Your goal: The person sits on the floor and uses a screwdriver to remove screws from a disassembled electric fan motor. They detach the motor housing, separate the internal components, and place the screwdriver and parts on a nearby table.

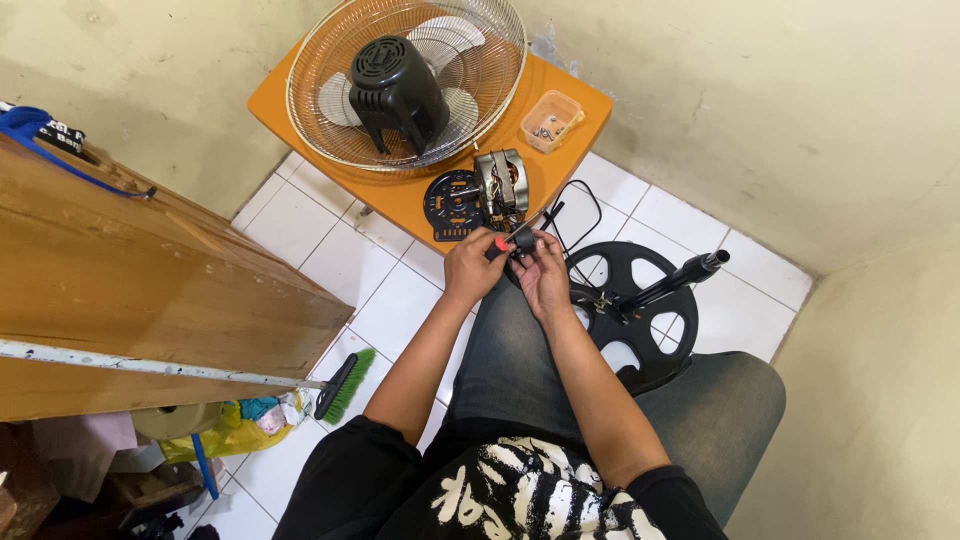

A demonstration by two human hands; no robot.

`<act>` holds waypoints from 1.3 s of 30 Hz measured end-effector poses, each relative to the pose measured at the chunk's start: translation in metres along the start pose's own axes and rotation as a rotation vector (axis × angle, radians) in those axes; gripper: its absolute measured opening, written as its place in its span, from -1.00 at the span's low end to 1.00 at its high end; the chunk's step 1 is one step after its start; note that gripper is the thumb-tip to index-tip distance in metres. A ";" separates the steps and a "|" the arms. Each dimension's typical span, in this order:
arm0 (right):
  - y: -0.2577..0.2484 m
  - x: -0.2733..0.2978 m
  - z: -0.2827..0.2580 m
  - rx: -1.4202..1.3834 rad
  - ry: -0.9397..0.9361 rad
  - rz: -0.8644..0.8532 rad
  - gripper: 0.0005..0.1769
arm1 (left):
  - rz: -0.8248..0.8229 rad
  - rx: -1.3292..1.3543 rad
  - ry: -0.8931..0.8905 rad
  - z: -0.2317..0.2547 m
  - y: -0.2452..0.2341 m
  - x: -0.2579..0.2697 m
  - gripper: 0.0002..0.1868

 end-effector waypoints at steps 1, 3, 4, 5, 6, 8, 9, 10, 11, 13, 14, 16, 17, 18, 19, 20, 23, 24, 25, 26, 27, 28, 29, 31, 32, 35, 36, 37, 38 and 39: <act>0.000 0.000 0.000 -0.006 0.005 0.009 -0.76 | -0.004 0.000 0.010 -0.001 0.000 -0.001 -0.78; 0.000 -0.001 0.000 -0.009 0.007 0.006 -0.77 | -0.013 -0.002 0.028 -0.003 0.001 -0.001 -0.76; 0.000 -0.001 0.001 -0.007 0.004 -0.005 -0.77 | -0.006 0.005 0.032 -0.004 0.001 -0.001 -0.77; 0.000 -0.001 0.002 -0.005 0.002 -0.015 -0.77 | 0.000 0.012 0.035 -0.004 0.002 -0.001 -0.78; -0.001 -0.001 0.002 -0.006 0.000 -0.020 -0.78 | 0.006 0.019 0.038 -0.004 0.002 -0.001 -0.78; -0.002 -0.002 0.002 -0.008 -0.005 -0.028 -0.79 | 0.009 -0.003 0.034 -0.003 0.004 -0.001 -0.80; -0.003 -0.003 0.002 -0.010 0.000 -0.013 -0.78 | 0.011 -0.015 0.032 -0.003 0.004 -0.002 -0.81; -0.004 -0.005 0.002 -0.013 0.006 0.003 -0.76 | 0.006 -0.019 0.029 -0.002 0.004 -0.003 -0.81; -0.005 -0.004 0.003 -0.015 0.013 0.021 -0.75 | 0.000 -0.023 0.023 -0.002 0.004 -0.003 -0.82; -0.007 -0.008 0.003 -0.030 0.042 0.042 -0.80 | -0.001 -0.016 0.019 -0.002 0.003 -0.003 -0.82; -0.008 -0.010 0.002 -0.037 0.056 0.053 -0.82 | 0.003 -0.006 0.021 -0.002 0.001 -0.002 -0.81; -0.009 -0.011 0.000 -0.023 0.076 0.051 -0.83 | 0.022 0.011 0.041 -0.002 -0.001 0.000 -0.78; -0.008 -0.012 -0.001 -0.016 0.086 0.049 -0.83 | 0.036 0.019 0.059 -0.002 -0.001 0.001 -0.75; -0.008 -0.012 -0.001 -0.012 0.083 0.051 -0.83 | 0.051 0.026 0.077 -0.002 -0.002 0.001 -0.71; -0.007 -0.012 -0.001 -0.008 0.080 0.053 -0.84 | 0.053 0.020 0.065 -0.003 -0.001 0.002 -0.73; -0.007 -0.011 -0.001 -0.004 0.077 0.055 -0.84 | 0.055 0.014 0.052 -0.003 0.000 0.003 -0.74; -0.005 -0.010 -0.002 0.016 0.103 0.092 -0.82 | 0.030 -0.011 -0.006 -0.007 0.004 0.003 -0.78; -0.004 -0.010 -0.002 0.012 0.099 0.080 -0.83 | 0.016 -0.021 -0.031 -0.008 0.005 0.003 -0.78; -0.004 -0.010 -0.002 0.007 0.095 0.068 -0.83 | 0.045 0.001 0.006 -0.009 0.005 0.004 -0.73; -0.004 -0.009 -0.001 0.003 0.091 0.057 -0.83 | 0.075 0.023 0.042 -0.010 0.005 0.004 -0.67; -0.005 -0.010 -0.001 0.001 0.094 0.065 -0.84 | 0.105 0.045 0.080 -0.010 0.005 0.003 -0.62; -0.005 -0.011 -0.001 0.000 0.098 0.074 -0.84 | 0.097 0.031 0.061 -0.011 0.006 0.002 -0.63; -0.006 -0.011 -0.001 -0.001 0.104 0.084 -0.84 | 0.088 0.016 0.039 -0.012 0.006 0.002 -0.63; -0.009 -0.011 0.000 0.001 0.101 0.060 -0.85 | 0.069 0.008 -0.031 -0.014 0.008 0.002 -0.64; -0.010 -0.011 0.000 0.002 0.099 0.047 -0.85 | 0.059 0.014 -0.078 -0.015 0.009 0.001 -0.65; -0.011 -0.011 0.002 0.025 0.086 0.050 -0.87 | 0.078 0.059 -0.133 -0.017 0.012 -0.001 -0.66; -0.011 -0.011 0.003 0.012 0.083 0.045 -0.86 | 0.091 0.077 -0.137 -0.018 0.012 -0.001 -0.67; -0.011 -0.010 0.003 -0.001 0.081 0.042 -0.86 | 0.074 0.108 -0.105 -0.019 0.012 0.000 -0.65; -0.011 -0.009 0.003 -0.013 0.079 0.040 -0.85 | 0.057 0.139 -0.072 -0.020 0.011 0.001 -0.63; -0.010 -0.009 0.002 -0.012 0.085 0.039 -0.85 | 0.040 0.169 -0.038 -0.021 0.011 0.001 -0.61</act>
Point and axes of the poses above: each hand's wrist, its own x-axis away from the middle knuckle, its own y-axis out of the palm, z = x × y, the point moved 1 cm from there along -x, towards the middle knuckle, and after that the axes turned 3 degrees about y, right-handed, at the moved point
